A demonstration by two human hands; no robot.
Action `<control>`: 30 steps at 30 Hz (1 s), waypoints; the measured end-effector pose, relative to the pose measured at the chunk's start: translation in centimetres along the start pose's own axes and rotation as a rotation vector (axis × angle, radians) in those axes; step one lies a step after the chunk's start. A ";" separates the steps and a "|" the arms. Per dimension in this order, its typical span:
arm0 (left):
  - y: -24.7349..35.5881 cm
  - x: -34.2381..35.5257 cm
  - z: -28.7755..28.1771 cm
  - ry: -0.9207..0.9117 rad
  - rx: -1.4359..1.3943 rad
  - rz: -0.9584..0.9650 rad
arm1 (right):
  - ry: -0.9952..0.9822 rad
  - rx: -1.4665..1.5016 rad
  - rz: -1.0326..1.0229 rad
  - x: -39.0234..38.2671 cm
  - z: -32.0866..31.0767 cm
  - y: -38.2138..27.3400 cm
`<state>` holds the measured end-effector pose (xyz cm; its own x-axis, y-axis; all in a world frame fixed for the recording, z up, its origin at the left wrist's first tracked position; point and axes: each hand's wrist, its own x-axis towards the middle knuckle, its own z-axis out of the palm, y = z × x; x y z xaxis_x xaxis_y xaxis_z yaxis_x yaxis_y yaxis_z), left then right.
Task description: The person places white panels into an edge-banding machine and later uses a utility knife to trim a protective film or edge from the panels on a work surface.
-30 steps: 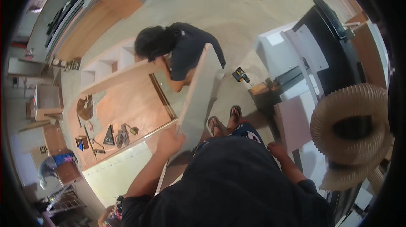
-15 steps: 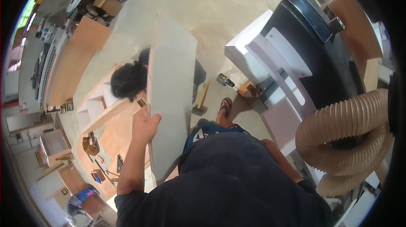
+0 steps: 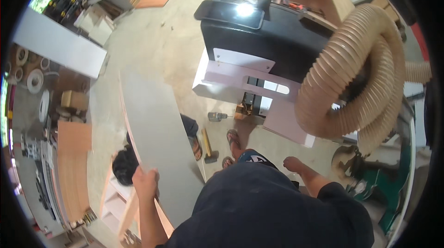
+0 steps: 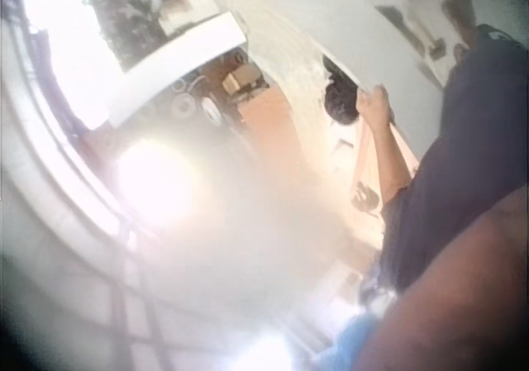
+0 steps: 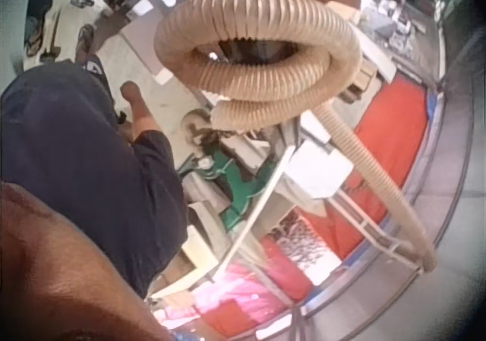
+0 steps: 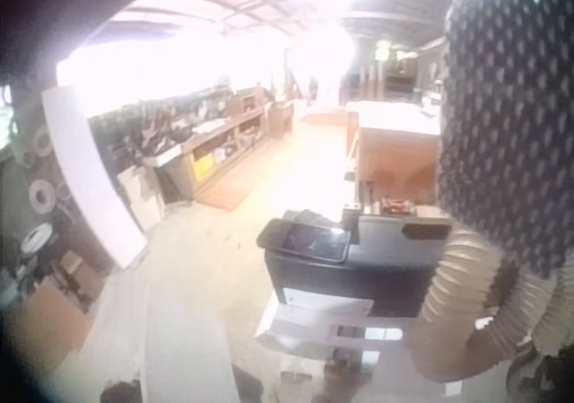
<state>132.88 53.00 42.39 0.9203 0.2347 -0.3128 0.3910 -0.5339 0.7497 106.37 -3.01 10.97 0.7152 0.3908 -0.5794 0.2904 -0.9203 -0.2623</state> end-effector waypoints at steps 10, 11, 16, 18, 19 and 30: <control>-4.3 -5.5 -2.9 -0.107 -0.102 0.202 | 0.091 0.549 0.462 3.2 -6.0 -3.9; -5.7 -5.2 -3.1 -0.090 -0.135 0.198 | 0.100 0.581 0.500 2.9 -6.1 -4.4; -5.8 -8.3 -4.0 -0.175 -0.070 0.213 | 0.290 0.692 0.604 -1.3 -3.0 -7.8; -6.0 -9.4 -4.0 -0.208 -0.074 0.227 | 0.211 0.643 0.623 -2.8 0.4 -8.1; -6.0 -9.8 -3.7 -0.227 0.006 0.247 | 0.161 0.618 0.630 -3.6 1.9 -8.5; -15.3 -9.7 -1.9 -0.414 0.290 0.218 | -0.150 0.909 0.994 -10.9 8.4 -11.6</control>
<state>117.95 60.46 35.09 0.8839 -0.2146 -0.4155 0.1236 -0.7498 0.6500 89.84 3.54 13.82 0.2821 -0.3745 -0.8833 -0.8654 -0.4968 -0.0658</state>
